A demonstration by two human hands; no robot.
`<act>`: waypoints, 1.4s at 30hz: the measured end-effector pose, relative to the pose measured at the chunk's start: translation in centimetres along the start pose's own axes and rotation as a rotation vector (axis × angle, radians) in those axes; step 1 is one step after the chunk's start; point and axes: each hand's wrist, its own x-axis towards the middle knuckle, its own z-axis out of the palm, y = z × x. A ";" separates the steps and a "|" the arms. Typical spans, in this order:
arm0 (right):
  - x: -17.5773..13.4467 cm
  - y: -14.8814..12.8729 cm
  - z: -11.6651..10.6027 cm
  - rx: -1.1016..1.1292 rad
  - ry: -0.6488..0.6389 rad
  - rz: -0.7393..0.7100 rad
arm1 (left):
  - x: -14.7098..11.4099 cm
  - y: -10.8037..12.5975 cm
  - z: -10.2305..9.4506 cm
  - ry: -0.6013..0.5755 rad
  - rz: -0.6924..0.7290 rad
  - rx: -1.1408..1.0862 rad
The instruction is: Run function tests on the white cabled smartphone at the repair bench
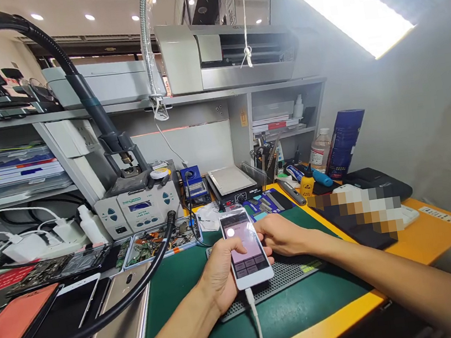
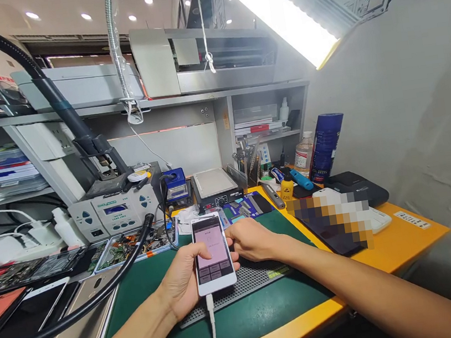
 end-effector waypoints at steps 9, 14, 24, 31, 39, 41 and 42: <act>-0.1 0.1 -0.1 0.026 -0.005 -0.007 | 0.3 0.1 -0.3 -0.038 -0.024 -0.007; -0.1 0.1 -0.1 0.003 -0.007 -0.002 | 0.5 0.2 -0.4 -0.081 -0.042 -0.063; -0.1 0.2 0.1 0.014 0.024 -0.033 | 0.1 0.2 0.1 -0.021 -0.033 -0.015; -0.2 0.1 0.0 0.017 0.017 -0.022 | 0.0 0.1 0.2 -0.014 0.027 0.047; -0.1 -0.3 -0.3 -0.020 -0.004 0.006 | 0.4 0.2 -0.5 -0.069 -0.011 -0.090; -0.1 -0.2 -0.3 -0.018 -0.003 0.000 | 0.6 0.2 -0.7 -0.089 -0.016 -0.110; -0.2 -0.2 -0.2 -0.017 0.000 -0.006 | 0.7 0.2 -0.7 -0.096 -0.018 -0.113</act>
